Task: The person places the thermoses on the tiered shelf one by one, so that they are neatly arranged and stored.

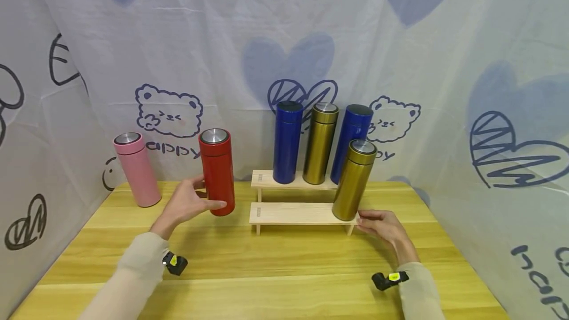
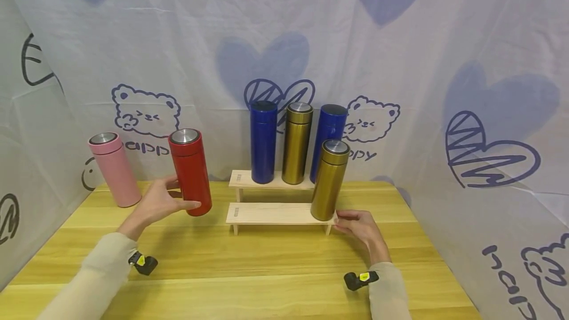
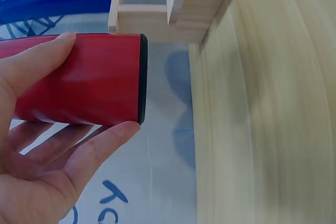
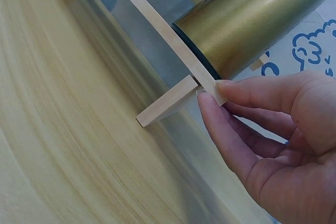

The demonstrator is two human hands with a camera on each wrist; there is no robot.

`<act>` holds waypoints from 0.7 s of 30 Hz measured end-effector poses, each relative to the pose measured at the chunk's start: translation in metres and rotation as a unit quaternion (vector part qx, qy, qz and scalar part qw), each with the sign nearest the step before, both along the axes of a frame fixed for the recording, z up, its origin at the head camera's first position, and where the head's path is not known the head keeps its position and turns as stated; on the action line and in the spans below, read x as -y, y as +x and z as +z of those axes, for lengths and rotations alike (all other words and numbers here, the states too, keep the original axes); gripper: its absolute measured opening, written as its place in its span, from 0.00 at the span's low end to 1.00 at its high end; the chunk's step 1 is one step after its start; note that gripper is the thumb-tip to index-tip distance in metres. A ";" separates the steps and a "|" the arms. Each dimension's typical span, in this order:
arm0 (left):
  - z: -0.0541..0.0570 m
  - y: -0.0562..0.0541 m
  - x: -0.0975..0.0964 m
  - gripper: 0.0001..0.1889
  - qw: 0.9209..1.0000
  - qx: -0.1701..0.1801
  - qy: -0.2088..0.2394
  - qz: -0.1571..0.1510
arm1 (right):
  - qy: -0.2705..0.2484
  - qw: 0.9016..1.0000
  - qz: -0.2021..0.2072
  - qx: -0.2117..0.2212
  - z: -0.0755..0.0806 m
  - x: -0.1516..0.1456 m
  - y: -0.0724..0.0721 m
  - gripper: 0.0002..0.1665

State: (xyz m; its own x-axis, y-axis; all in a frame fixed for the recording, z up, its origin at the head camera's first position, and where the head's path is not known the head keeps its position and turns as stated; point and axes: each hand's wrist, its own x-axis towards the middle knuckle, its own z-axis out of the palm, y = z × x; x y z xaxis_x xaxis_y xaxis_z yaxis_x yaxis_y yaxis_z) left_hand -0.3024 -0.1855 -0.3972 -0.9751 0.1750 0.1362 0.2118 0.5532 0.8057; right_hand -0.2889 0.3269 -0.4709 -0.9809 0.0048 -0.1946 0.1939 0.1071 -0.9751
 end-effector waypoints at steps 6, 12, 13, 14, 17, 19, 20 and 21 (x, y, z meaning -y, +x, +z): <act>-0.001 -0.003 -0.017 0.39 1.000 -0.005 0.014 -0.014 | 0.002 1.000 -0.003 0.001 0.000 -0.001 0.001 0.31; -0.001 -0.006 -0.037 0.38 0.999 -0.008 0.025 -0.025 | 0.017 1.000 -0.002 0.001 0.001 -0.001 0.001 0.30; -0.001 -0.007 -0.041 0.37 0.999 -0.009 0.028 -0.027 | 0.016 1.000 0.000 -0.001 0.000 -0.001 0.001 0.30; 0.000 -0.007 -0.044 0.37 0.999 -0.009 0.029 -0.028 | 0.014 1.000 0.001 -0.001 0.000 -0.001 0.001 0.31; 0.000 -0.007 -0.054 0.36 0.999 -0.012 0.034 -0.033 | 0.004 1.000 0.007 -0.005 0.000 -0.002 0.002 0.31; 0.000 -0.007 -0.060 0.35 0.998 -0.019 0.035 -0.040 | -0.003 1.000 0.010 -0.009 0.000 -0.002 0.002 0.31; 0.000 -0.007 -0.063 0.34 0.998 -0.023 0.034 -0.045 | -0.006 1.000 0.014 -0.012 0.000 -0.002 0.002 0.32; 0.000 -0.007 -0.066 0.34 0.998 -0.027 0.035 -0.050 | -0.010 1.000 0.014 -0.013 0.000 -0.002 0.002 0.32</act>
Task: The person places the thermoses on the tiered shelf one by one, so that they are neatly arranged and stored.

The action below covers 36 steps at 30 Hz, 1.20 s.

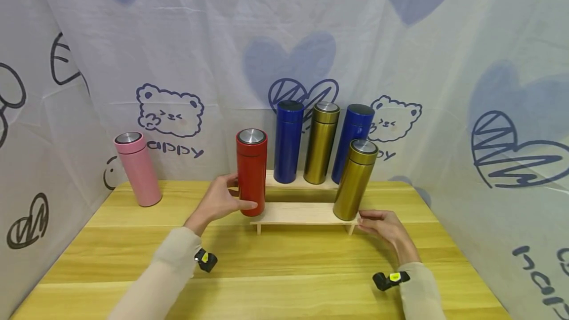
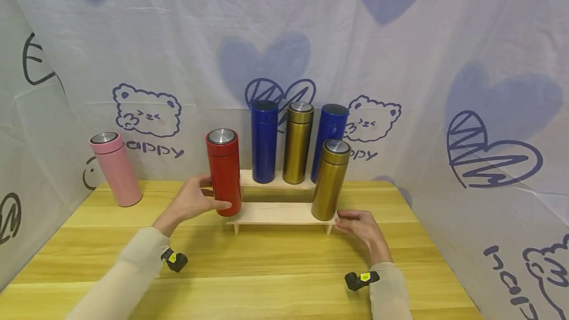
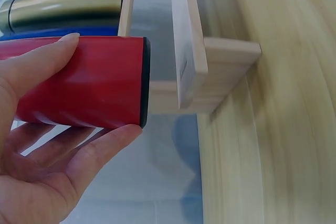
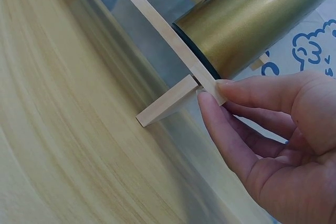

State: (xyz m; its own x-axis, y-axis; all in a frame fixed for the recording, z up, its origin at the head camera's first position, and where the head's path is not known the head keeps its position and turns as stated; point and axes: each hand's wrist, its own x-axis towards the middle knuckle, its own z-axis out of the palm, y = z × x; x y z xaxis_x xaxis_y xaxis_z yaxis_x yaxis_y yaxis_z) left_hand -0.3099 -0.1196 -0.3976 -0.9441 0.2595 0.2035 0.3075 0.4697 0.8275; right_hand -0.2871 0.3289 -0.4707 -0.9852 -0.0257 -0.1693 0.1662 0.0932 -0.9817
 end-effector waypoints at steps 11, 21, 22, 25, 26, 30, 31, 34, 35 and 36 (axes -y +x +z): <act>-0.001 -0.003 -0.032 0.36 1.000 0.015 0.006 -0.026 | -0.010 1.000 0.006 -0.005 0.001 -0.003 0.000 0.32; 0.006 -0.005 -0.070 0.40 0.999 0.015 0.011 -0.032 | 0.002 1.000 0.001 -0.001 0.000 -0.003 0.000 0.31; 0.006 -0.005 -0.074 0.40 0.999 0.014 0.011 -0.032 | 0.007 1.000 0.001 -0.002 0.000 -0.002 0.000 0.31; 0.005 -0.006 -0.084 0.39 1.000 0.009 0.005 -0.028 | 0.015 1.000 -0.001 -0.001 0.000 0.000 0.000 0.31; 0.005 -0.006 -0.087 0.39 1.000 0.006 0.002 -0.026 | 0.014 1.000 -0.003 -0.002 0.000 0.000 0.000 0.31; 0.003 -0.007 -0.097 0.37 1.000 0.003 -0.002 -0.027 | 0.016 1.000 -0.003 -0.003 0.001 0.001 0.000 0.31; 0.002 -0.007 -0.099 0.38 1.000 0.004 -0.002 -0.028 | 0.018 1.000 -0.003 -0.004 0.001 0.001 0.000 0.30; 0.001 -0.008 -0.106 0.39 0.999 0.008 -0.003 -0.033 | 0.024 1.000 -0.002 -0.004 0.000 0.001 0.000 0.30; 0.001 -0.009 -0.108 0.39 0.999 0.009 -0.003 -0.034 | 0.025 1.000 -0.002 -0.004 0.000 0.001 0.000 0.30; 0.000 -0.010 -0.110 0.40 0.999 0.010 -0.003 -0.034 | 0.026 1.000 -0.003 -0.004 0.000 0.001 0.000 0.30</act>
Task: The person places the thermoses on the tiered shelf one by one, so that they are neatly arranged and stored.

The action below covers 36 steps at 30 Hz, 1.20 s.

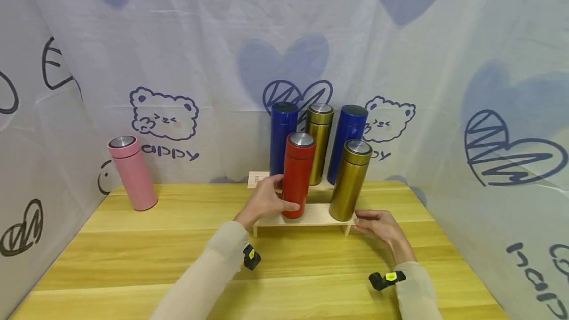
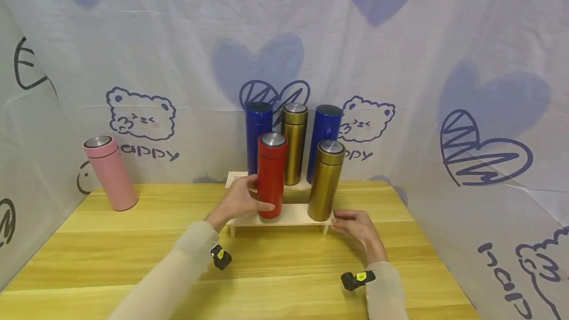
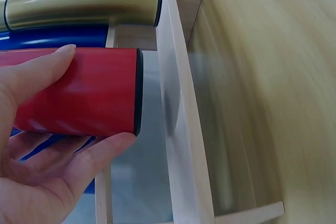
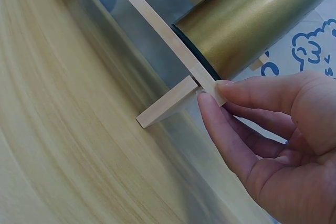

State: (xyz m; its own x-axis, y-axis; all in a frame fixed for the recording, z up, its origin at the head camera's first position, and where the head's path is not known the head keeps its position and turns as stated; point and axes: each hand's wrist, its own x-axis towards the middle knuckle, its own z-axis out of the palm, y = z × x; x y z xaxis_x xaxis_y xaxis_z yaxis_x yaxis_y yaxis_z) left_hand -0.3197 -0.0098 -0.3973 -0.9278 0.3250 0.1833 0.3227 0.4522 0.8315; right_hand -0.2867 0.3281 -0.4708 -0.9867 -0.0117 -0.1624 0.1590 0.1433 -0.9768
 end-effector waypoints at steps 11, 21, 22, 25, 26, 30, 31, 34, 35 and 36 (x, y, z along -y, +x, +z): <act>-0.005 -0.004 -0.020 0.41 1.000 0.006 0.002 -0.012 | -0.013 1.000 0.007 0.000 -0.001 -0.002 -0.001 0.30; -0.009 -0.003 -0.034 0.45 1.000 0.001 0.001 -0.024 | -0.018 1.000 0.007 0.002 0.000 -0.002 -0.001 0.31; -0.009 -0.003 -0.035 0.44 1.000 0.002 0.000 -0.022 | -0.020 1.000 0.007 0.002 -0.001 -0.003 -0.001 0.31; -0.011 -0.002 -0.039 0.44 1.000 0.005 -0.001 -0.018 | -0.025 1.000 0.008 0.001 -0.001 -0.003 -0.002 0.30; -0.011 -0.002 -0.040 0.45 1.000 0.007 -0.002 -0.017 | -0.026 1.000 0.009 0.000 -0.001 -0.003 -0.002 0.30; -0.014 -0.002 -0.044 0.48 1.000 0.017 0.004 -0.015 | -0.025 1.000 0.010 -0.001 -0.001 -0.003 -0.002 0.30; -0.015 -0.002 -0.044 0.48 1.000 0.019 0.005 -0.014 | -0.025 1.000 0.008 -0.001 -0.001 -0.002 -0.002 0.30; -0.017 -0.003 -0.047 0.49 1.000 0.022 0.009 -0.010 | -0.023 1.000 0.010 -0.002 0.000 -0.002 -0.001 0.30; -0.018 -0.003 -0.047 0.49 1.000 0.022 0.009 -0.008 | -0.023 1.000 0.010 -0.003 0.000 -0.002 -0.001 0.30; -0.018 -0.004 -0.048 0.49 1.000 0.021 0.009 -0.007 | -0.023 1.000 0.010 -0.004 0.001 -0.001 0.000 0.30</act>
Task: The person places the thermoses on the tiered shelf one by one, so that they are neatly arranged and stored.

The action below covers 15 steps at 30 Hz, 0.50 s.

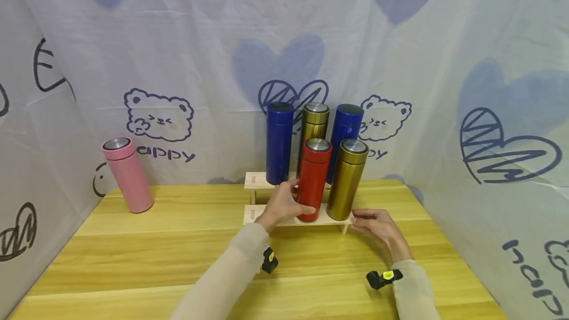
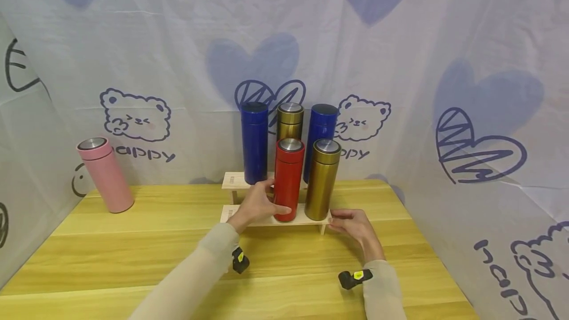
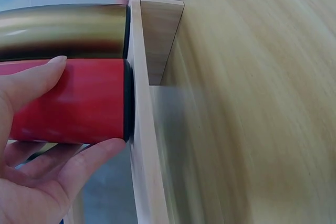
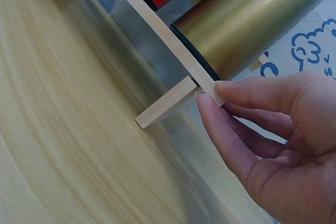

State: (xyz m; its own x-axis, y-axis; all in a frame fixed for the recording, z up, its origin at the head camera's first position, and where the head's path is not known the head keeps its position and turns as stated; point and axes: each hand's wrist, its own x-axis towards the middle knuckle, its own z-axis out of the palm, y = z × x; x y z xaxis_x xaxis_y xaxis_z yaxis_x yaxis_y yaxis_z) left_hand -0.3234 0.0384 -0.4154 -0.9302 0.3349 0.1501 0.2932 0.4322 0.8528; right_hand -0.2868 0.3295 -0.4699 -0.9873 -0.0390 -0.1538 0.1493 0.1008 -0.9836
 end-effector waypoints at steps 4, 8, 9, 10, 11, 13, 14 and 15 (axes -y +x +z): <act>-0.001 0.000 -0.002 0.49 1.000 0.003 0.002 0.006 | 0.000 1.000 0.003 -0.002 0.001 0.000 0.001 0.31; -0.001 0.000 -0.003 0.49 1.000 0.005 0.003 0.010 | -0.001 1.000 0.002 -0.001 0.002 0.001 0.002 0.31; -0.001 0.000 -0.003 0.49 1.000 0.006 0.004 0.011 | -0.002 1.000 0.001 0.000 0.002 0.001 0.002 0.31; -0.001 0.000 -0.003 0.49 1.000 0.006 0.006 0.012 | -0.003 1.000 0.000 0.000 0.002 0.001 0.002 0.31; -0.001 0.000 -0.003 0.49 1.000 0.005 0.008 0.013 | -0.004 1.000 -0.001 0.001 0.002 0.001 0.001 0.30; -0.002 0.000 -0.003 0.49 1.000 0.006 0.012 0.015 | -0.005 1.000 0.000 0.000 0.002 0.001 0.001 0.30; -0.003 0.000 -0.003 0.50 1.000 0.005 0.013 0.016 | -0.006 1.000 0.001 0.001 0.002 0.001 0.001 0.30; -0.003 0.000 -0.003 0.50 1.000 0.007 0.015 0.016 | -0.008 1.000 0.001 0.001 0.002 0.001 0.001 0.30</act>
